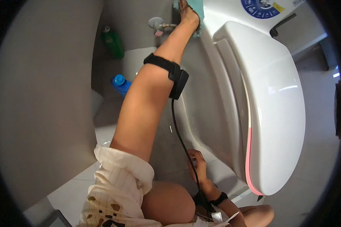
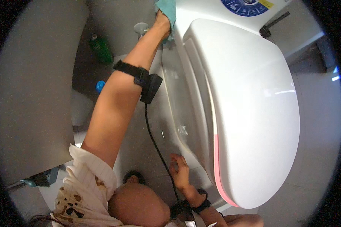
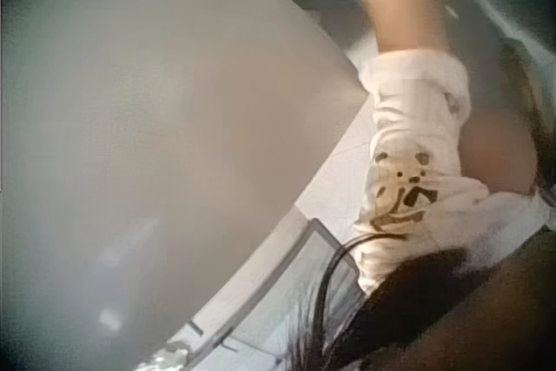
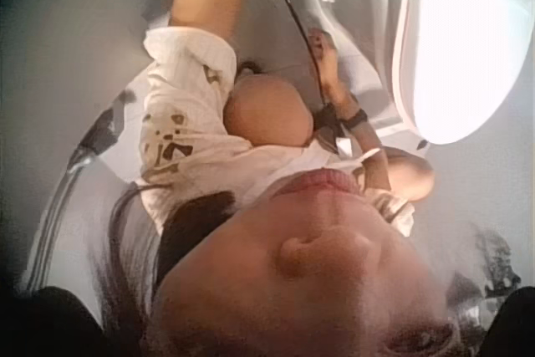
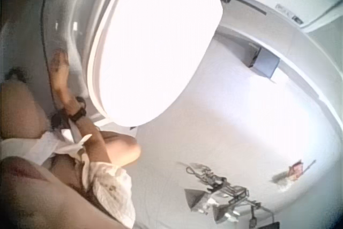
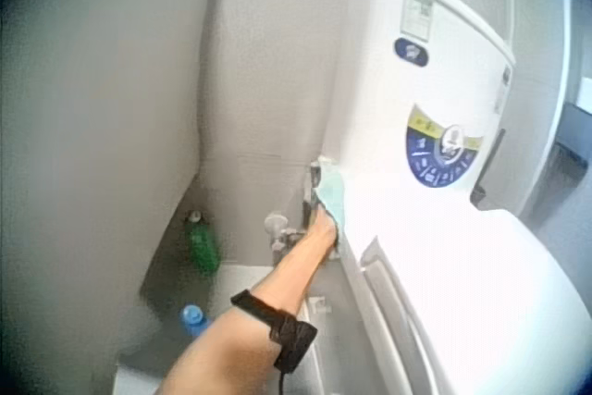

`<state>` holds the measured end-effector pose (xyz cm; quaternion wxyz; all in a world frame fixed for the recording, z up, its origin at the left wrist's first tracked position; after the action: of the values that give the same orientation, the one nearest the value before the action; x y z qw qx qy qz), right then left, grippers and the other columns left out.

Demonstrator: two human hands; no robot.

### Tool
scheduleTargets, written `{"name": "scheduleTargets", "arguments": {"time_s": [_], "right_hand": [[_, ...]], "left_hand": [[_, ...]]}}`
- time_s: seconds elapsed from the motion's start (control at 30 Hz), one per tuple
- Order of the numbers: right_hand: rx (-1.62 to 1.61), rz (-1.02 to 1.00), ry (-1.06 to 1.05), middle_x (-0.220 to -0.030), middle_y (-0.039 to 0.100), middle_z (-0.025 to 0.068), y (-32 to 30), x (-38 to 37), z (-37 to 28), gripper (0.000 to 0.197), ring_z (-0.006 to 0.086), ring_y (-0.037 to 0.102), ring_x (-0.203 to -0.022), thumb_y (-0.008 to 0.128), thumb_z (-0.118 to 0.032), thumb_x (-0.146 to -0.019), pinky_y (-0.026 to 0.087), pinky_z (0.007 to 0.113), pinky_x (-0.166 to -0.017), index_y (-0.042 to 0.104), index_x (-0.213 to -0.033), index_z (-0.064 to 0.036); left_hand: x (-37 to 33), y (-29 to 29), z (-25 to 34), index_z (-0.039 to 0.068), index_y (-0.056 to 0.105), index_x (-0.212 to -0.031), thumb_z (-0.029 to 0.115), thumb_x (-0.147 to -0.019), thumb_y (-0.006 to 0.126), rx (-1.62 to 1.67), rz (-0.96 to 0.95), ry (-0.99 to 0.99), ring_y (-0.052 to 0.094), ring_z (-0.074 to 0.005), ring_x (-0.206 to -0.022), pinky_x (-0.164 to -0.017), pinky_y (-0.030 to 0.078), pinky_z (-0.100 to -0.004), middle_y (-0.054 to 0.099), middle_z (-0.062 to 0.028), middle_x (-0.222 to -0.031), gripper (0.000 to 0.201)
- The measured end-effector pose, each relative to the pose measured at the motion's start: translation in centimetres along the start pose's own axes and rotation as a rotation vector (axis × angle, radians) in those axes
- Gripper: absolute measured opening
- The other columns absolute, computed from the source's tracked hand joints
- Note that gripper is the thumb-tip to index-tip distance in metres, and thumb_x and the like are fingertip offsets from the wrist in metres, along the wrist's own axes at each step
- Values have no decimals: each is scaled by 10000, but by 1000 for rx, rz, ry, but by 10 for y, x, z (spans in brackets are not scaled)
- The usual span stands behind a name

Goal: The person wipes the exterior of a toilet, including the tank and seat, with a blue cloth and then cleans the sink basin using a spray and the same cloth.

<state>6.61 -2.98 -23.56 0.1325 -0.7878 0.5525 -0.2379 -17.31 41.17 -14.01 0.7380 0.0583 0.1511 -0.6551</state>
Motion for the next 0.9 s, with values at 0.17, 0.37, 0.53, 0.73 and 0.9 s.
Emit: {"name": "scheduleTargets", "arguments": {"time_s": [0.17,0.37,0.53,0.73,0.9], "right_hand": [[-3,188,-113,-943,563,157,-20,5,32,272,271,570,-838,492,76,-775,468,330,-659,535,-1023,-26],[-76,188,-131,-925,576,80,4,-17,-10,198,149,546,-766,496,-10,-829,451,274,-631,526,-1025,-24],[-300,336,-67,-937,565,78,-10,-25,-9,211,161,537,-802,500,-16,-830,442,274,-687,519,-1040,-29],[-532,446,-30,-963,556,103,9,-15,-15,273,179,531,-874,499,3,-808,432,290,-756,503,-1080,-18],[-520,641,2,-1104,538,98,4,9,12,333,169,504,-1006,499,-27,-827,407,283,-841,458,-1154,15]], "left_hand": [[92,64,78,48,114,-1383,195,-881,409,-35,203,103,156,-313,-1323,-1079,147,-378,124,-141,-1451,600],[151,45,86,39,394,-1224,338,-946,319,516,52,-107,431,-202,-1097,-939,352,-324,454,-75,-1187,415],[244,128,55,3,279,-1337,200,-942,288,729,272,-300,286,-204,-1263,-1035,212,-291,292,-98,-1396,442],[372,132,-8,7,419,-1138,255,-921,330,542,43,-541,454,-176,-964,-842,402,-310,473,-76,-1070,341],[404,141,81,-16,429,-1126,164,-864,403,412,-244,-536,469,-225,-937,-834,404,-336,496,-133,-1047,319]]}}
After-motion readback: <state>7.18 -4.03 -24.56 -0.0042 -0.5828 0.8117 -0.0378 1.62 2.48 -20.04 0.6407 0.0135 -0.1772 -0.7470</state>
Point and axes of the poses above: each hand's wrist, its own x-axis away from the middle knuckle, its own y-axis out of the palm, z = x × y, the point moved 6 cm from there along -x, towards the middle knuckle
